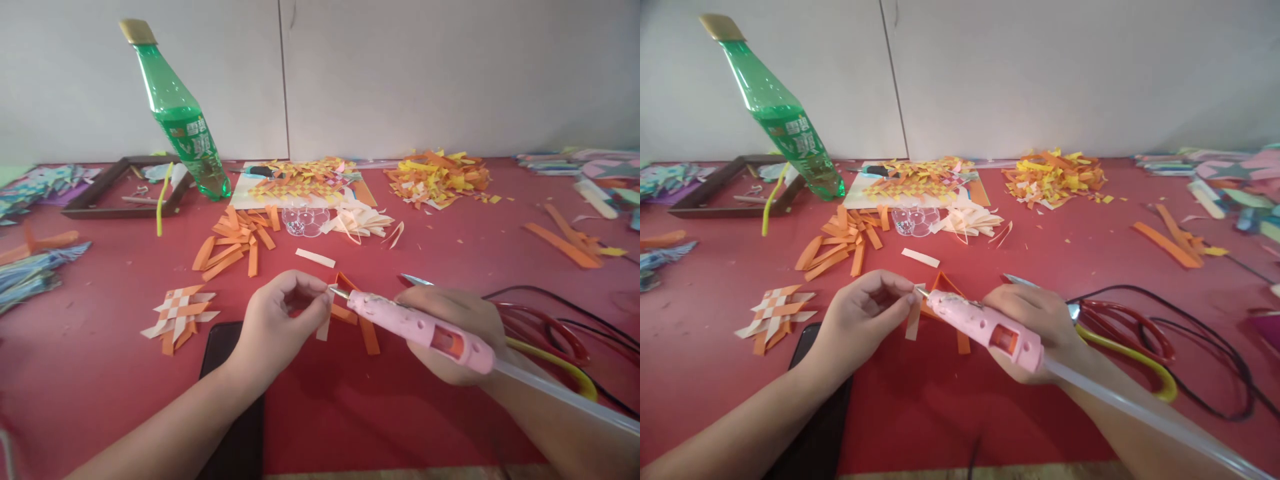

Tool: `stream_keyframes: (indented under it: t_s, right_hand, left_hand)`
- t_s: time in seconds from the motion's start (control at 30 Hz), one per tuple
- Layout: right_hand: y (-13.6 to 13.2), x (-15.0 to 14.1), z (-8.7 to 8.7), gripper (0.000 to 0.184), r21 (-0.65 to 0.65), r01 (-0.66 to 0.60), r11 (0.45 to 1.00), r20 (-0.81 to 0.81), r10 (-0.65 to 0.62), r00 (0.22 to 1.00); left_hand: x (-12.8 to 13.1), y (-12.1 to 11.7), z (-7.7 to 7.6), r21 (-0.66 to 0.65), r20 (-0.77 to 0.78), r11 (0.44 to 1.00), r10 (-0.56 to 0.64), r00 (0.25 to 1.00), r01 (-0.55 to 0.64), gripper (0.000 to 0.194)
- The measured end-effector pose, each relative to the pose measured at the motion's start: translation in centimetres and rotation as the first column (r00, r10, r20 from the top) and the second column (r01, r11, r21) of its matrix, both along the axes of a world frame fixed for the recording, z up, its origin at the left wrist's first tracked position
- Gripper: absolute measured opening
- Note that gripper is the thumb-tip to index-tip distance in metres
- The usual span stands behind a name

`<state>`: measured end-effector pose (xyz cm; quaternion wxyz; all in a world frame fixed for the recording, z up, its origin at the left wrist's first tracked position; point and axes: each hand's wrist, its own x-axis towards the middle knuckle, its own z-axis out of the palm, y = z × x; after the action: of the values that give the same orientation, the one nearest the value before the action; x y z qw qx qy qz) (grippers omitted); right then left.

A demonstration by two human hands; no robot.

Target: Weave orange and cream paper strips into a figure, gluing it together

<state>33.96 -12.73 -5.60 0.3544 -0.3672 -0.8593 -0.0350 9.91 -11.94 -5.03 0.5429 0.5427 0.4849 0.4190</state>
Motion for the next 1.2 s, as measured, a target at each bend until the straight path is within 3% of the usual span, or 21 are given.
stream_keyframes:
  t_s: [0.47, 0.8, 1.2]
  right_hand:
    - [0.1, -0.11, -0.08, 0.012, 0.008, -0.048, 0.999, -0.047, 0.048, 0.998]
    - [-0.01, -0.03, 0.0, 0.008, -0.009, 0.035, 0.999, 0.001, -0.035, 0.999]
    - [-0.09, 0.06, -0.1, 0.01, 0.003, 0.007, 1.0, -0.015, -0.007, 1.0]
  left_hand:
    - [-0.07, -0.08, -0.07, 0.008, 0.024, 1.0, 0.0, 1.0, 0.0, 0.007]
    - [0.0, -0.24, 0.14, 0.01, 0.008, 1.0, 0.003, 1.0, -0.003, 0.011]
    - [-0.02, -0.25, 0.13, 0.005, 0.016, 1.0, 0.003, 1.0, -0.003, 0.011]
